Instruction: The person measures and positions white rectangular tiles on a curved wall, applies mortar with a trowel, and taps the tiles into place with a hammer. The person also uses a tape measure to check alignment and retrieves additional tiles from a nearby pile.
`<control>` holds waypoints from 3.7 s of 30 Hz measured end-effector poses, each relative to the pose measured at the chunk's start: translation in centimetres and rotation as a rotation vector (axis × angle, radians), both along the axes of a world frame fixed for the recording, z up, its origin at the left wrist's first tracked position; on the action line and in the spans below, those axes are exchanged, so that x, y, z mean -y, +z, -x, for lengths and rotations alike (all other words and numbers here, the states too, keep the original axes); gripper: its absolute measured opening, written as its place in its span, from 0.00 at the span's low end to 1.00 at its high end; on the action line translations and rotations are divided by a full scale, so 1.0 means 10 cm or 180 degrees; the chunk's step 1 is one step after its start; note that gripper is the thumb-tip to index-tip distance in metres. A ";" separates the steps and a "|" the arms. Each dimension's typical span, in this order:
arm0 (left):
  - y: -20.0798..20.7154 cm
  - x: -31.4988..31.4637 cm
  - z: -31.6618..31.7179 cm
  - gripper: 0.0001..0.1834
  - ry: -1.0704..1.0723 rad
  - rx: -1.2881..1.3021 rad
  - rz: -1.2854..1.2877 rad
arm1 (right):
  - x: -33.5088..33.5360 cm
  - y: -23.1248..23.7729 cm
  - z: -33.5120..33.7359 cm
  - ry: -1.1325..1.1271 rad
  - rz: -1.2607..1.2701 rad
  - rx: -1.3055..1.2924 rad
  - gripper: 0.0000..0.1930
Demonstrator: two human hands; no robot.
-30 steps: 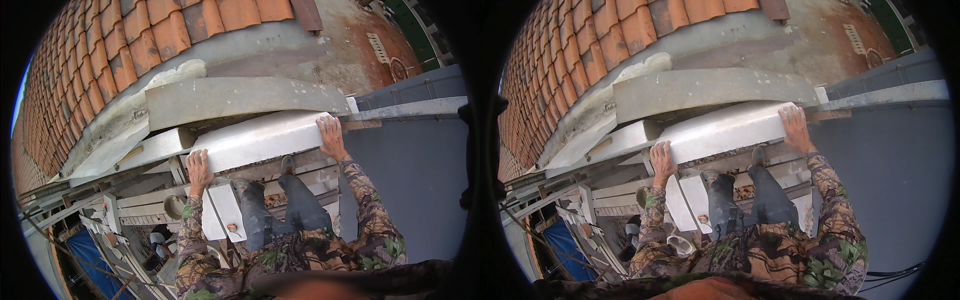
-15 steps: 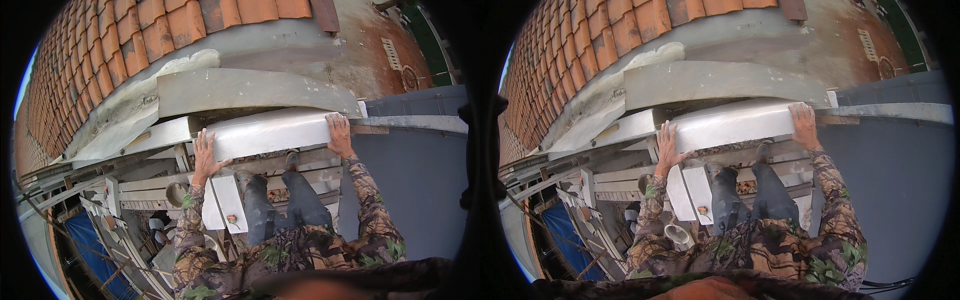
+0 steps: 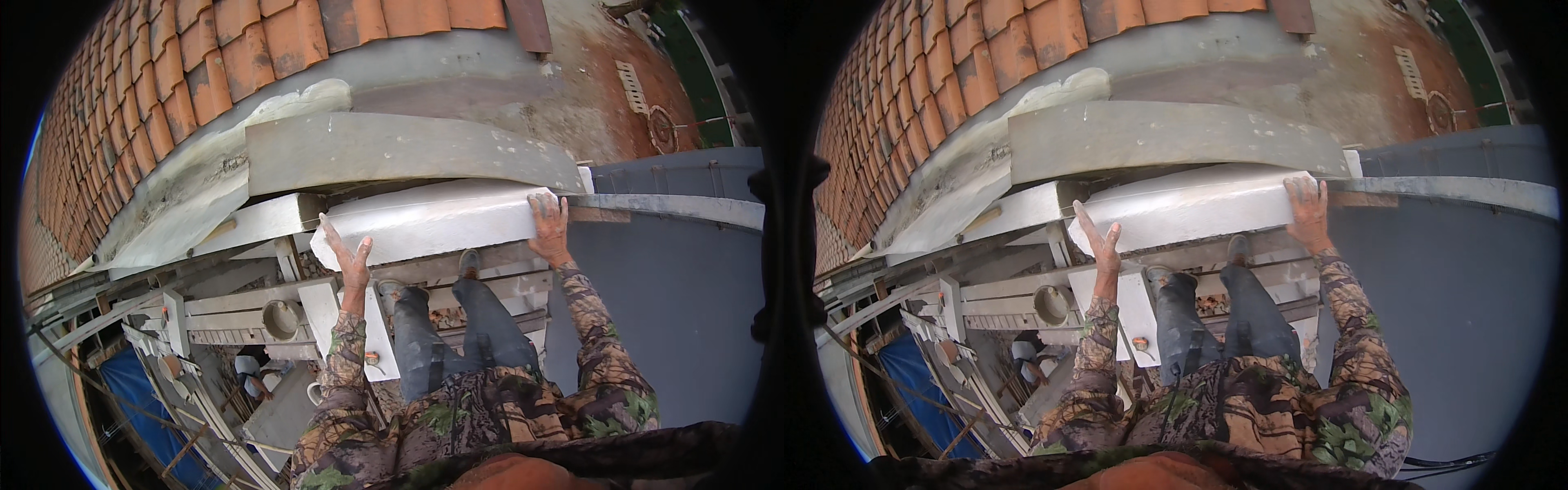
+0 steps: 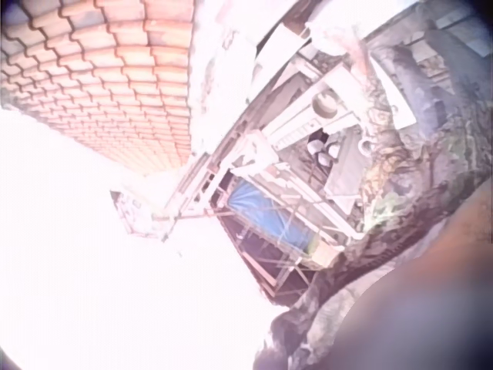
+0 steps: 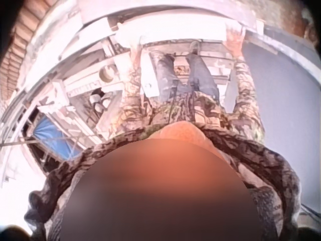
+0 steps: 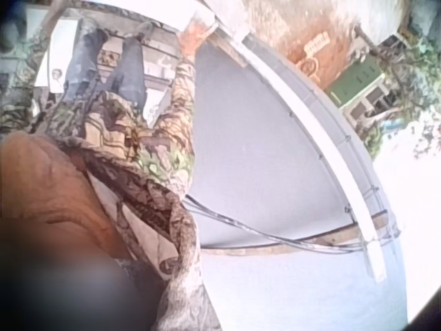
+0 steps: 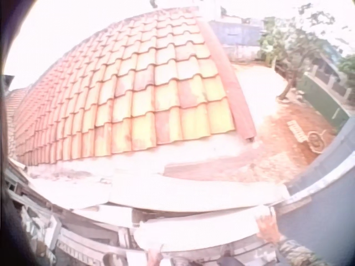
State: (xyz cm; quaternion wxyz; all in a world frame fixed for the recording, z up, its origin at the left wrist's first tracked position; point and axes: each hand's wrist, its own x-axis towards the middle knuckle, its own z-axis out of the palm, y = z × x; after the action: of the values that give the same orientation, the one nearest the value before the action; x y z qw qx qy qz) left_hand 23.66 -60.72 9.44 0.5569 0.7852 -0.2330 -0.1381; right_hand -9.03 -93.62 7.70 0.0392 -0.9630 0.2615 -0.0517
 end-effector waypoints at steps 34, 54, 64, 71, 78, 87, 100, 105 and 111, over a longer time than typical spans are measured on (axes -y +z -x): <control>0.41 0.83 0.52 0.58 0.0184 -0.3684 0.3503 | 0.10 0.08 -0.07 0.0046 -0.0088 0.0116 0.50; -0.22 0.16 0.54 0.48 0.2714 -0.1988 0.0895 | 0.34 0.16 -0.28 0.0107 -0.0340 -0.0278 0.56; -0.66 0.39 -0.04 0.54 0.2691 -0.1666 0.0857 | 0.00 -0.09 -0.09 -0.0261 -0.0163 0.0144 0.48; -0.70 0.39 -0.08 0.56 0.2618 -0.1658 0.0942 | -0.48 0.49 -0.43 0.0449 -0.0471 0.0201 0.31; -0.75 0.32 -0.04 0.57 0.2561 -0.1676 0.1267 | -1.35 0.63 -2.48 0.1890 -0.1009 -0.0252 0.56; -1.17 0.23 0.25 0.60 0.2462 -0.2459 0.1862 | -1.47 0.48 -2.99 0.1497 -0.0667 -0.1412 0.67; -1.20 0.27 -0.01 0.65 0.2061 -0.2874 0.2490 | -1.55 0.44 -3.09 0.1589 -0.0407 -0.1167 0.63; -1.21 0.25 -0.11 0.65 0.2118 -0.2795 0.2477 | -1.60 0.46 -3.17 0.1566 -0.0444 -0.1180 0.64; -1.22 0.23 -0.14 0.65 0.2181 -0.3195 0.2816 | -1.59 0.46 -3.16 0.1498 -0.0453 -0.1213 0.63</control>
State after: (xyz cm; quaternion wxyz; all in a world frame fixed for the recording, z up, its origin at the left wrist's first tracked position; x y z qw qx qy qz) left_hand 25.04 -63.01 -2.73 0.8716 0.3594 0.2725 -0.1920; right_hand 22.53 -77.72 12.30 0.0677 -0.9843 0.0369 0.1587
